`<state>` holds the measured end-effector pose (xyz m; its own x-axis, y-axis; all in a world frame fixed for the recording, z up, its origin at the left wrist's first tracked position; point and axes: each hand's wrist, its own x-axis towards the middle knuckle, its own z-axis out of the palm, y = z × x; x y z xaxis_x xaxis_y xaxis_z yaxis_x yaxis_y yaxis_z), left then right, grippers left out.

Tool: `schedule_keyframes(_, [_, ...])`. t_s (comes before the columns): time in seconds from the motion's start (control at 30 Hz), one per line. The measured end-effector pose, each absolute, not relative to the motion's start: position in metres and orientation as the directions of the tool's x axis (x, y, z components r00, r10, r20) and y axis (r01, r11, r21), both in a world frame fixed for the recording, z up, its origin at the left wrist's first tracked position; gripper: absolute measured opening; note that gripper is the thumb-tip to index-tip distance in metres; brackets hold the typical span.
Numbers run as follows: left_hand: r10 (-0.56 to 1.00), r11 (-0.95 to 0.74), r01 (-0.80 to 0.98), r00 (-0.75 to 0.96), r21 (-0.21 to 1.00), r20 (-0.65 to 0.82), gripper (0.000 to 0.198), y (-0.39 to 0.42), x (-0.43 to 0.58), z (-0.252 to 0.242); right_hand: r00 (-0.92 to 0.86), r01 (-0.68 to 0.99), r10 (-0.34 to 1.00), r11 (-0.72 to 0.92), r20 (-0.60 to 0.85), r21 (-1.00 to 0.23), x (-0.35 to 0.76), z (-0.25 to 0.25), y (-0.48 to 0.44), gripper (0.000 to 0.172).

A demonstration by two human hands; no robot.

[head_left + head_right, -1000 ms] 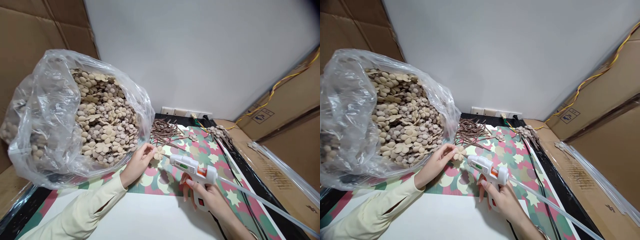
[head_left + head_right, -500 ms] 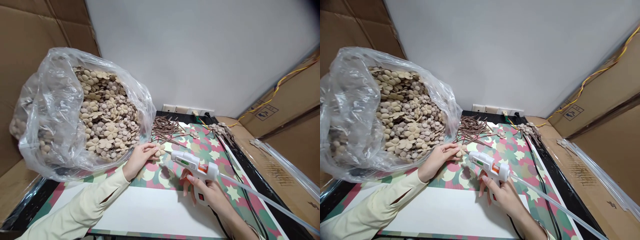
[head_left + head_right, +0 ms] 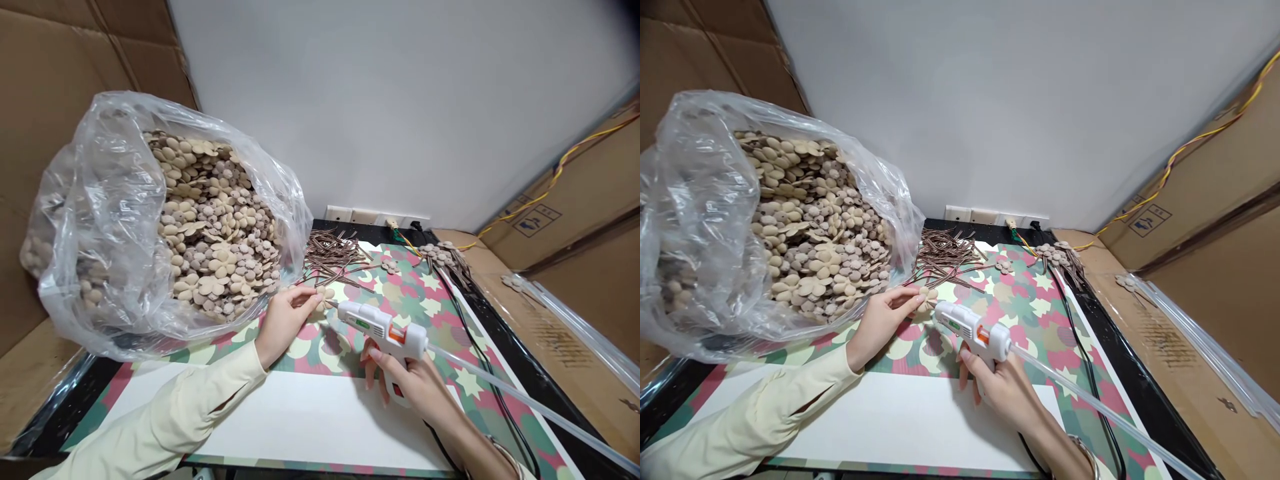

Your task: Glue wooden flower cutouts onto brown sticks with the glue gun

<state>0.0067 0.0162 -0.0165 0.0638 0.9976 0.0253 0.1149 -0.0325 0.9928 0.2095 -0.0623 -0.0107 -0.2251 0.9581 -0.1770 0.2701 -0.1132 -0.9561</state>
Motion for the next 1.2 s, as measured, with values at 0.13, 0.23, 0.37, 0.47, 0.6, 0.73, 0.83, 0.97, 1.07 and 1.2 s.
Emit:
schedule_keyframes(0.13, [0.997,-0.044,0.109,0.063,0.993,0.037,0.025,0.0156,0.0067,-0.0169,-0.222,0.299,0.959,-0.104,-0.175,-0.949,0.2094,-0.011,-0.0629,0.032])
schedule_keyframes(0.23, [0.997,-0.045,0.11,0.073,0.993,0.037,0.026,0.0147,0.0069,-0.017,-0.22,0.313,0.958,-0.108,-0.182,-0.944,0.2093,-0.0104,-0.0625,0.032])
schedule_keyframes(0.37, [0.996,-0.044,0.119,0.08,0.992,0.035,0.027,0.014,0.0075,-0.0174,-0.224,0.32,0.957,-0.107,-0.185,-0.942,0.2087,-0.01,-0.0615,0.031])
schedule_keyframes(0.47, [0.996,-0.047,0.114,0.079,0.992,0.038,0.027,0.0139,0.0079,-0.0179,-0.223,0.324,0.957,-0.105,-0.183,-0.94,0.2079,-0.0101,-0.0611,0.032])
schedule_keyframes(0.6, [0.997,-0.043,0.112,0.071,0.993,0.035,0.028,0.0143,0.0083,-0.0174,-0.211,0.377,0.959,-0.097,-0.187,-0.921,0.2077,-0.0097,-0.0612,0.04])
schedule_keyframes(0.73, [0.997,-0.036,0.11,0.071,0.993,0.029,0.028,0.0147,0.0087,-0.0174,-0.208,0.417,0.96,-0.085,-0.187,-0.905,0.2087,-0.0091,-0.062,0.049])
schedule_keyframes(0.83, [0.997,-0.034,0.11,0.073,0.993,0.026,0.027,0.0147,0.0087,-0.0184,-0.214,0.428,0.96,-0.075,-0.182,-0.9,0.2096,-0.0096,-0.0625,0.051])
schedule_keyframes(0.97, [0.998,-0.031,0.108,0.056,0.994,0.025,0.026,0.0147,0.0085,-0.0192,-0.222,0.416,0.958,-0.073,-0.179,-0.907,0.2102,-0.0113,-0.0627,0.05])
schedule_keyframes(1.07, [0.999,-0.027,0.1,0.047,0.995,0.022,0.026,0.0151,0.0086,-0.0188,-0.228,0.408,0.958,-0.07,-0.176,-0.91,0.2104,-0.0122,-0.0629,0.05])
schedule_keyframes(1.2, [0.999,-0.018,0.087,0.051,0.996,0.013,0.025,0.0148,0.0092,-0.0179,-0.226,0.416,0.957,-0.075,-0.183,-0.906,0.2105,-0.0122,-0.0631,0.045])
